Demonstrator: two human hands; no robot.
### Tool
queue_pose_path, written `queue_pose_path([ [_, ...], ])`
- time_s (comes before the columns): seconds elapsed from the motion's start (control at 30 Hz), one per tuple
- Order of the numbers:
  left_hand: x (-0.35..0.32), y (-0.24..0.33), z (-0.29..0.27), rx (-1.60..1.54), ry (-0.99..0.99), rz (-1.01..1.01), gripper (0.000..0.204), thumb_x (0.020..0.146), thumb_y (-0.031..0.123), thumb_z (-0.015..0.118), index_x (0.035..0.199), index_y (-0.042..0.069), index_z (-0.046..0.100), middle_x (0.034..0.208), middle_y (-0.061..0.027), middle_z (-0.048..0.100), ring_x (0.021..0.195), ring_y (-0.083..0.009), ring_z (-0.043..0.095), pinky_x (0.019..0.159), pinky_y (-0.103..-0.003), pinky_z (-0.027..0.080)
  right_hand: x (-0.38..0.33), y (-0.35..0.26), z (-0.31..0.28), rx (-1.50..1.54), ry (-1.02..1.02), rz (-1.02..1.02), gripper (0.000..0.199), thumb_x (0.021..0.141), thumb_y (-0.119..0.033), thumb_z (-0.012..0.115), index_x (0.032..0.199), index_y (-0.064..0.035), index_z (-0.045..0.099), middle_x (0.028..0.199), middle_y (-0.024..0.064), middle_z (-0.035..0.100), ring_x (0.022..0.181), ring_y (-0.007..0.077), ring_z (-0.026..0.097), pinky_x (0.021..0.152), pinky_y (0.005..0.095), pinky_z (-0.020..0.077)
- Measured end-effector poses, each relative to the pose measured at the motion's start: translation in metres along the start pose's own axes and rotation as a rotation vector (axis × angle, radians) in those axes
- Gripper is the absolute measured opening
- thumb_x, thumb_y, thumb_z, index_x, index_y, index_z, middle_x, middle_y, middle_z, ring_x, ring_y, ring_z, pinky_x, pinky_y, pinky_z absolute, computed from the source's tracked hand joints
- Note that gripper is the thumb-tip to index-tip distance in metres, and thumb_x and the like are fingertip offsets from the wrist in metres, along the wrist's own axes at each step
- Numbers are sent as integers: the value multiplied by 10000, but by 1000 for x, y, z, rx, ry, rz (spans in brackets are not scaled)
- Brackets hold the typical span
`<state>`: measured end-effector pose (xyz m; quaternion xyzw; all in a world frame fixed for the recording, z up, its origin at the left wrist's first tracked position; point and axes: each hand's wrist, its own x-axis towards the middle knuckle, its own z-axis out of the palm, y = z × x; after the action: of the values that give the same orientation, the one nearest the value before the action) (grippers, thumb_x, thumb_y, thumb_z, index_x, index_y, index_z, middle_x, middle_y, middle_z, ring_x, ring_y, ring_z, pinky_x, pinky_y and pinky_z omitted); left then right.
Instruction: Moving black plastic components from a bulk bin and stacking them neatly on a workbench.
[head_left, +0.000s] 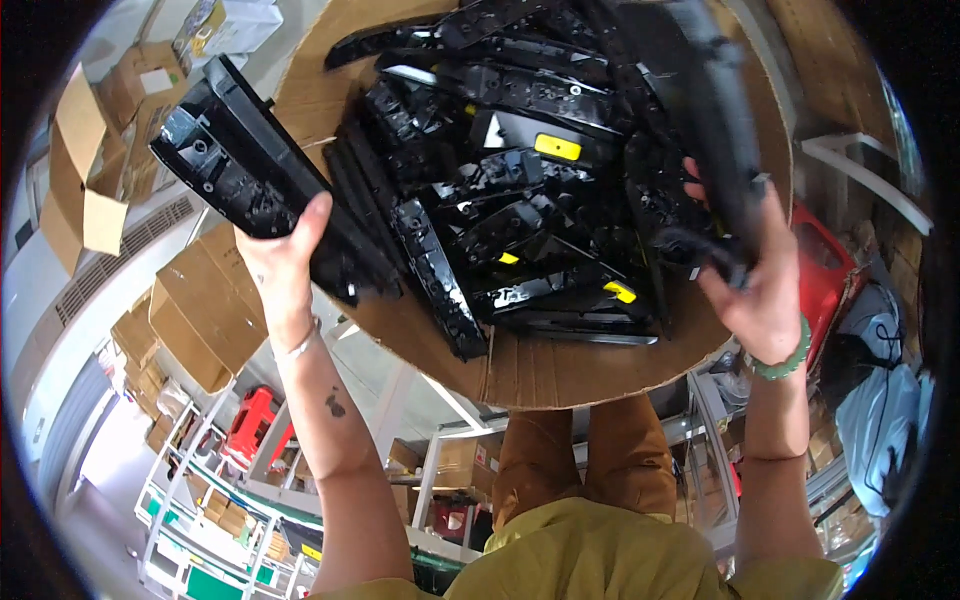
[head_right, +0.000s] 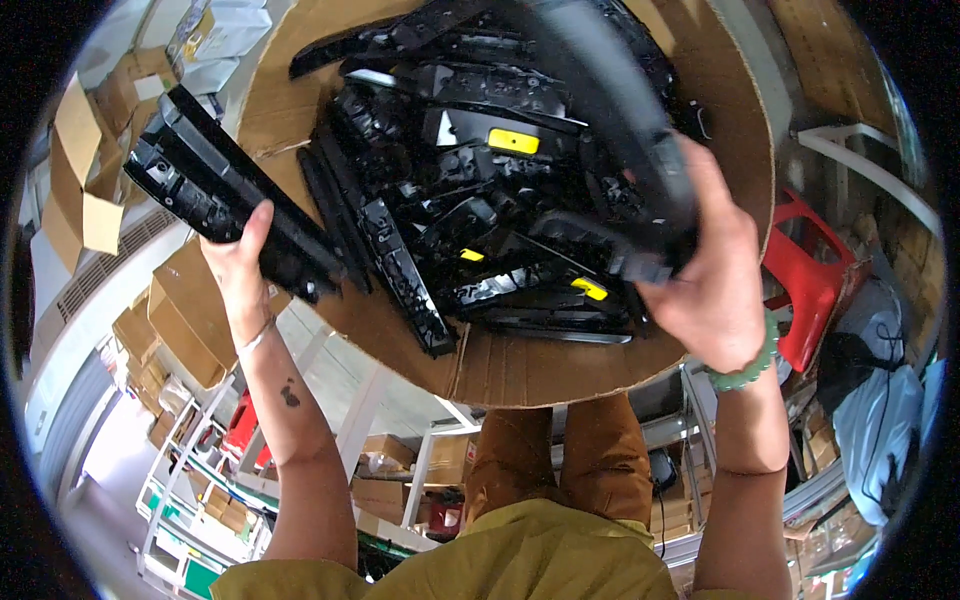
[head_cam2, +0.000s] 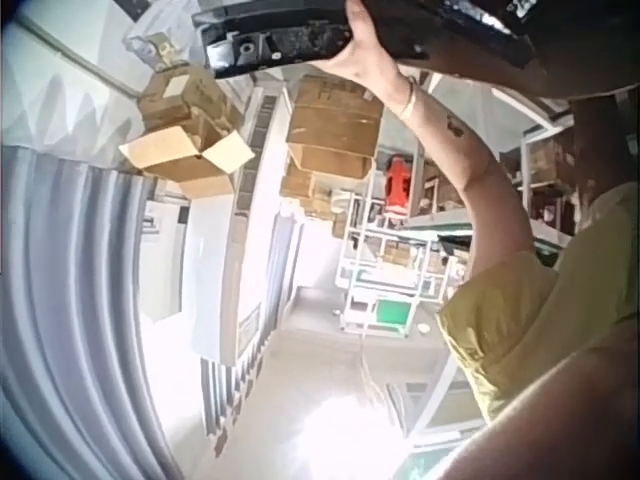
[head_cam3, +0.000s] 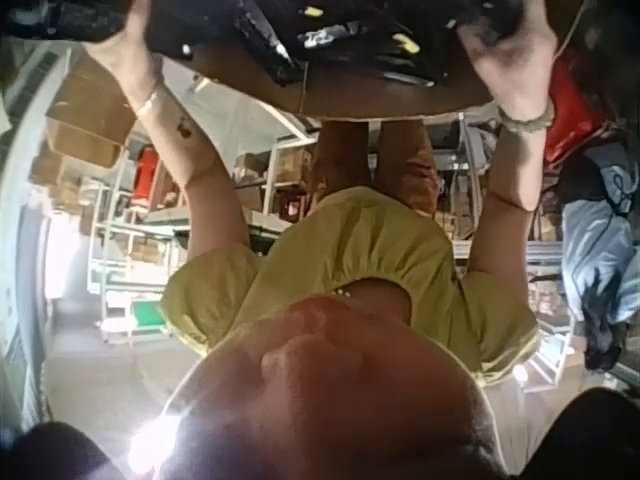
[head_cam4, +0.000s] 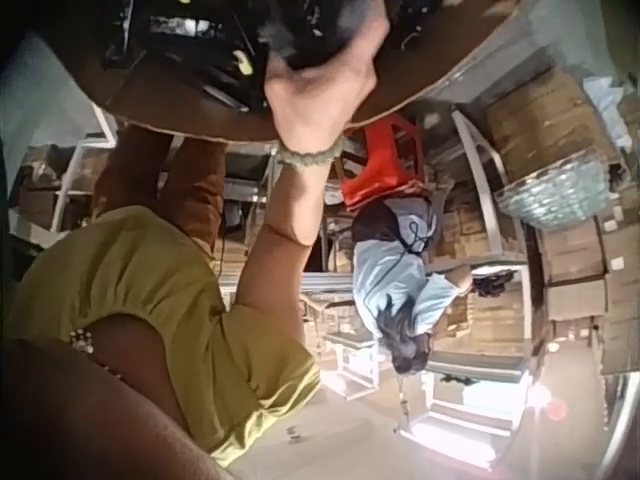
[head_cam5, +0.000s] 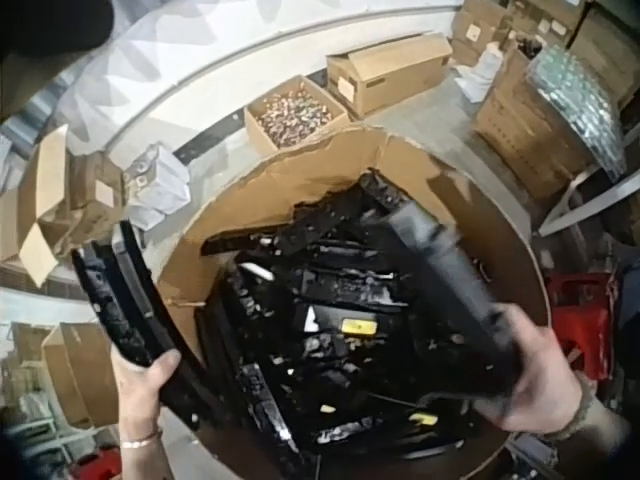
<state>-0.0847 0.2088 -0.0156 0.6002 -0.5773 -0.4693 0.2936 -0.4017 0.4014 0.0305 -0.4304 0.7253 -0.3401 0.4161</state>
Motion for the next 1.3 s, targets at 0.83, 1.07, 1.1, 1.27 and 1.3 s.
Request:
queue_pose_path([
  [0.83,-86,-107,52,-535,-342,-436,523,641,119,734,1108,29,516,985,-22,582,902,-139,539,831,-284,416,78,38,165,-62,146,3,700,730,-367,663,1205,57,370,977,231,564,877,305,580,765,365,465],
  [1.07,-88,-104,70,-683,-335,-553,543,636,144,714,1123,21,507,1006,-36,582,915,-168,542,848,-293,407,37,50,206,-315,186,80,665,839,-450,467,1225,80,352,1015,232,516,925,371,501,857,397,393],
  [1.1,-89,-104,65,-692,-333,-584,553,631,152,713,1127,18,505,1013,-40,583,925,-171,542,853,-294,407,40,49,198,-54,95,119,629,819,-426,508,1195,63,385,966,211,537,896,350,518,833,381,409],
  [1.27,-145,-76,35,-730,-400,-535,641,599,161,716,1164,-9,469,1055,-53,566,982,-182,529,895,-300,389,-3,35,193,662,-159,366,417,782,-286,643,1027,25,513,881,113,604,803,151,552,745,292,438],
  [1.3,-154,-71,27,-719,-376,-575,654,591,149,715,1170,-18,460,1071,-55,559,980,-179,530,897,-298,388,-18,37,206,752,-139,336,402,807,-290,627,1029,25,514,889,104,606,813,118,539,731,278,440],
])
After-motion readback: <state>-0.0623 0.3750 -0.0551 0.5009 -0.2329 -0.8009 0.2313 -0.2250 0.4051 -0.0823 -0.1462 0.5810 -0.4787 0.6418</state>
